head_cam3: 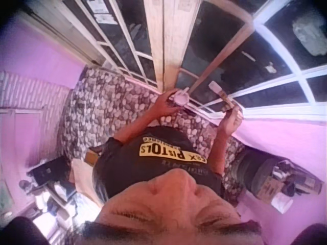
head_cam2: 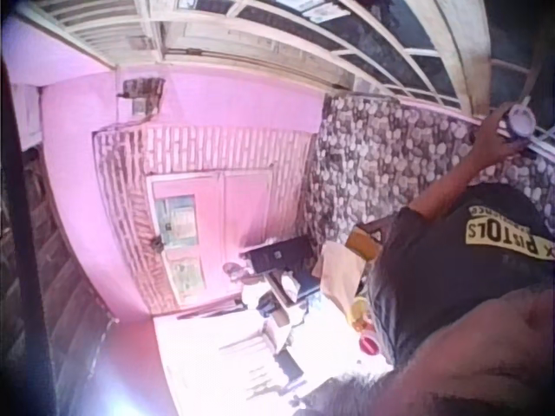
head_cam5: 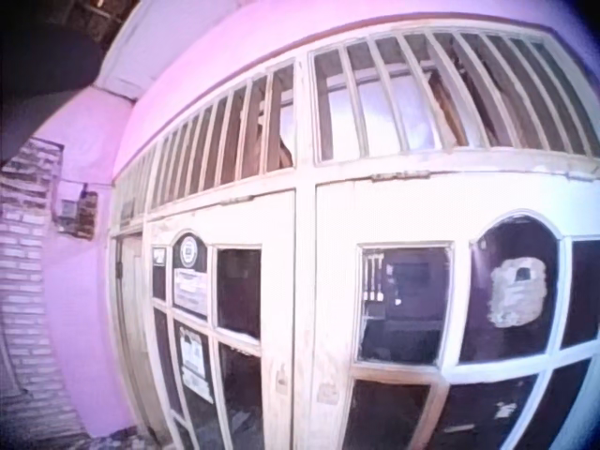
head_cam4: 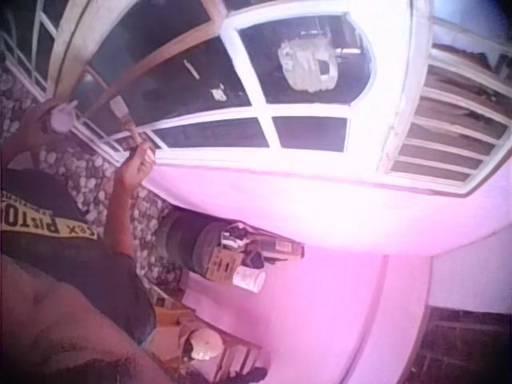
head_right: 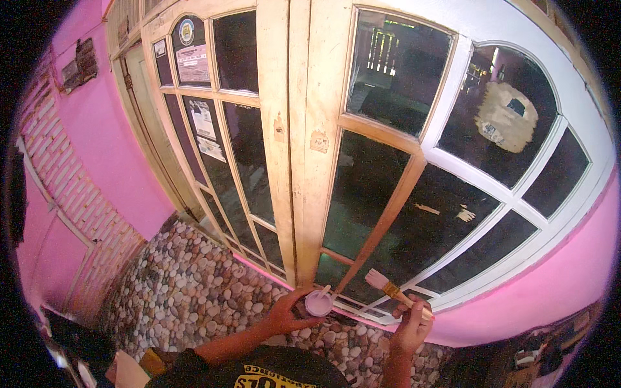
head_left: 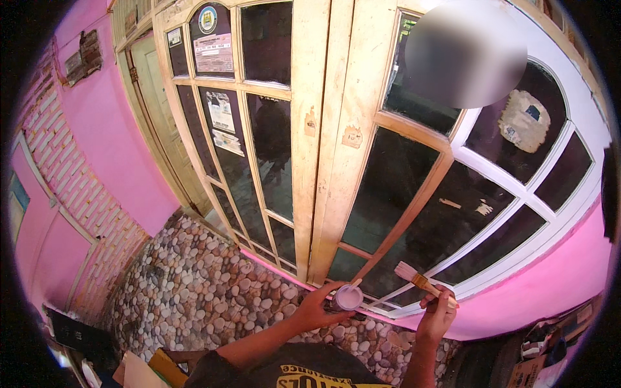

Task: The person paints a white wooden door frame using white paint from a small container and a paintbrush.

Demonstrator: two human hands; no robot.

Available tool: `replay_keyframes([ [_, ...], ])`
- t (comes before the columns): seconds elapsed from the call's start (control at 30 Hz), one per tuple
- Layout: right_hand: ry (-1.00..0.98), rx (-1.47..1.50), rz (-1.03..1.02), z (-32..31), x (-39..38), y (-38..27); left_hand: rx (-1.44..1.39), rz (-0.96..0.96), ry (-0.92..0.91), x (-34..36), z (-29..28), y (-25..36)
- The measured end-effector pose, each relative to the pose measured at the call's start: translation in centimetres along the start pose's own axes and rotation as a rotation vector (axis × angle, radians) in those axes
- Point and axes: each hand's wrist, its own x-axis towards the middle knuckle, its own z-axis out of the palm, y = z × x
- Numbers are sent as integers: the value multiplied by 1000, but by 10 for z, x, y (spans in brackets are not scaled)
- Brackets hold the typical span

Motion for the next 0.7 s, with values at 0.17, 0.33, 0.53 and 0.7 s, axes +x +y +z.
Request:
replay_keyframes([
  [0.17,-120,-157,-122,11,-3,-30,16,-19,19,12,6,-12],
  [0.33,-190,-283,-242,41,-16,-60,-82,11,1,35,-7,-8],
  [0.53,-345,-464,-257,83,-27,-73,-19,76,-79,60,-24,-11],
  [0.7,-413,-591,-260,114,-25,-62,-20,100,-103,73,-44,-26],
])
